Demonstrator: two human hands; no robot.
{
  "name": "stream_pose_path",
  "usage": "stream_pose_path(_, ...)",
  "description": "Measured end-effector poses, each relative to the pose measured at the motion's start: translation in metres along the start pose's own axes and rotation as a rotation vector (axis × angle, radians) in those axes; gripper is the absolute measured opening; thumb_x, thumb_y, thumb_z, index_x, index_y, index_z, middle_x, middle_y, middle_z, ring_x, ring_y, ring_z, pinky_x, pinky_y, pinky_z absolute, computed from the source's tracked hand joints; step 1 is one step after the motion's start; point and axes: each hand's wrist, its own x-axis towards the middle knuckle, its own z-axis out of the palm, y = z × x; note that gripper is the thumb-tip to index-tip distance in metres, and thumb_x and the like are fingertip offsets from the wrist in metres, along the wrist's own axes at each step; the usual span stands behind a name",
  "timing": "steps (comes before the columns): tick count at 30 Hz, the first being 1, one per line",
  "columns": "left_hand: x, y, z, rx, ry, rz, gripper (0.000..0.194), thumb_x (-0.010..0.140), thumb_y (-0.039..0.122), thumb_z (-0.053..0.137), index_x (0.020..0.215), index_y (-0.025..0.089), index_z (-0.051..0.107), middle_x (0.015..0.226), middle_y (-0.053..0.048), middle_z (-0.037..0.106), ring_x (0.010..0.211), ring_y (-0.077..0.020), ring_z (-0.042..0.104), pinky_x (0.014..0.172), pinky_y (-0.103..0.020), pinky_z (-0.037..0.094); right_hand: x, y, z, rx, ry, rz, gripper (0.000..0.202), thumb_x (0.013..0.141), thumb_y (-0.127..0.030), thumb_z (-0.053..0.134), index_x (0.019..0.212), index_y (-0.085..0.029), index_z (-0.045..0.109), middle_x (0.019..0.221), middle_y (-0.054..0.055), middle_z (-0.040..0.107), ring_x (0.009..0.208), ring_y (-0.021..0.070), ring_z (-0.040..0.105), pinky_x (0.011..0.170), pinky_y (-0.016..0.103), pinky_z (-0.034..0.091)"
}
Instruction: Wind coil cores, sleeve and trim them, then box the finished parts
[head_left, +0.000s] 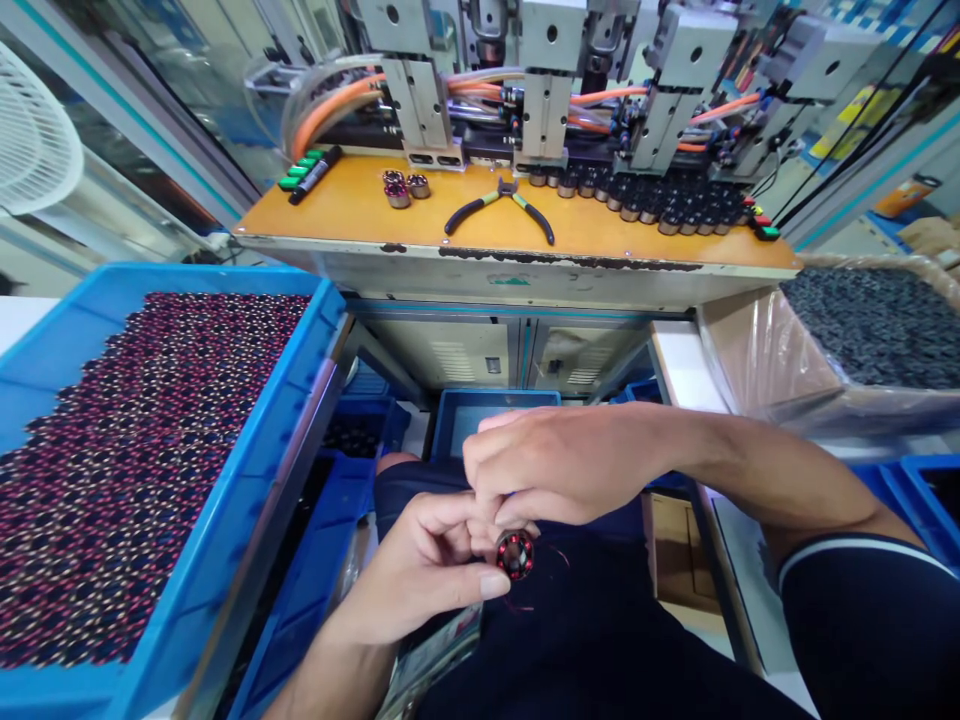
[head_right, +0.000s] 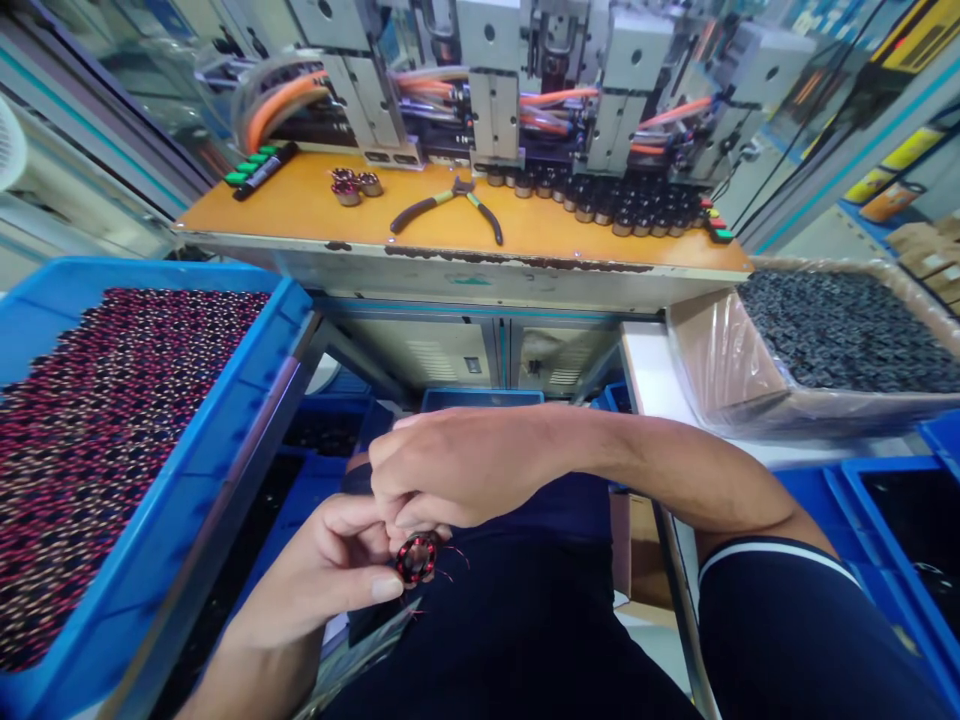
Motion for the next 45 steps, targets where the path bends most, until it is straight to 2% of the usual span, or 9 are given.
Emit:
stream_pose_path(7,-0.005,-0.011,-0.010,0.113,0.183,0.198,0.033,0.068,0.017,0.086,0.099,0.025,0.080,0.104,-0.004,0.075,0.078,-0.0111,0.071,0.071,-0.016,0.057,-0.013,-0.011,0.004,0.100,0.173,0.330,0.015,0.088,-0.005,0.055,0.082,-0.012,0.067,0.078,0.000,0.064,0.074,0.0099,0.054,0.075,0.024,0.040)
stream_pose_path(12,-0.003,-0.009,-0.008,0.194,0.232,0.323,0.032,0.068,0.017,0.086,0.098,0.027,0.080,0.101,-0.004,0.073,0.074,-0.0109,0.071,0.067,-0.018,0.058,-0.020,-0.019,0.004,0.225,0.213,0.435,0.014,0.085,-0.005,0.058,0.078,-0.011,0.068,0.072,-0.002,0.064,0.062,0.0052,0.052,0.068,0.021,0.038)
stream_pose_path(16,-0.001,-0.007,-0.008,0.273,0.238,0.367,0.029,0.067,0.017,0.086,0.095,0.025,0.081,0.099,-0.006,0.073,0.075,-0.0114,0.070,0.068,-0.018,0.057,-0.019,-0.022,0.004,0.359,0.220,0.522,0.013,0.088,-0.016,0.060,0.081,-0.011,0.070,0.071,-0.002,0.068,0.061,0.0054,0.056,0.062,0.020,0.037)
stream_pose_path(19,-0.001,-0.008,-0.010,0.307,0.255,0.372,0.028,0.067,0.017,0.087,0.094,0.024,0.081,0.098,-0.007,0.073,0.078,-0.0140,0.071,0.071,-0.021,0.058,-0.016,-0.021,0.004,0.400,0.204,0.523,0.017,0.090,-0.022,0.061,0.081,-0.010,0.071,0.068,-0.001,0.068,0.060,0.0062,0.057,0.056,0.020,0.034)
stream_pose_path(24,-0.003,-0.011,-0.012,0.306,0.258,0.369,0.029,0.067,0.016,0.086,0.095,0.023,0.081,0.101,-0.009,0.074,0.079,-0.0165,0.072,0.071,-0.025,0.059,-0.011,-0.021,0.007,0.359,0.198,0.553,0.011,0.084,-0.010,0.061,0.079,-0.012,0.070,0.069,-0.004,0.069,0.062,0.0044,0.058,0.060,0.018,0.036)
stream_pose_path(31,0.000,-0.009,-0.010,0.249,0.273,0.345,0.030,0.065,0.016,0.087,0.093,0.024,0.081,0.099,-0.008,0.073,0.072,-0.0142,0.071,0.066,-0.023,0.059,-0.013,-0.019,0.010,0.296,0.193,0.470,0.014,0.087,-0.010,0.056,0.078,-0.012,0.067,0.067,-0.004,0.065,0.057,0.0046,0.052,0.056,0.022,0.031)
stream_pose_path(35,0.002,-0.009,-0.011,0.253,0.259,0.326,0.028,0.066,0.017,0.087,0.092,0.023,0.081,0.099,-0.007,0.072,0.071,-0.0131,0.070,0.066,-0.022,0.058,-0.013,-0.018,0.009,0.319,0.203,0.485,0.012,0.086,-0.012,0.061,0.076,-0.012,0.067,0.067,-0.004,0.066,0.059,0.0047,0.053,0.060,0.021,0.034)
stream_pose_path(40,0.003,-0.010,-0.009,0.200,0.228,0.324,0.028,0.066,0.019,0.087,0.093,0.024,0.081,0.097,-0.006,0.072,0.070,-0.0128,0.069,0.066,-0.022,0.058,-0.015,-0.018,0.009,0.262,0.196,0.465,0.014,0.086,-0.010,0.058,0.075,-0.012,0.066,0.069,-0.003,0.064,0.060,0.0049,0.052,0.060,0.021,0.033)
stream_pose_path(45,0.004,-0.011,-0.008,0.098,0.177,0.326,0.030,0.068,0.021,0.087,0.097,0.027,0.080,0.096,-0.003,0.069,0.071,-0.0127,0.070,0.065,-0.023,0.058,-0.019,-0.017,0.020,0.303,0.279,0.406,0.012,0.088,-0.012,0.059,0.079,-0.013,0.066,0.072,-0.003,0.064,0.066,0.0063,0.054,0.063,0.020,0.036)
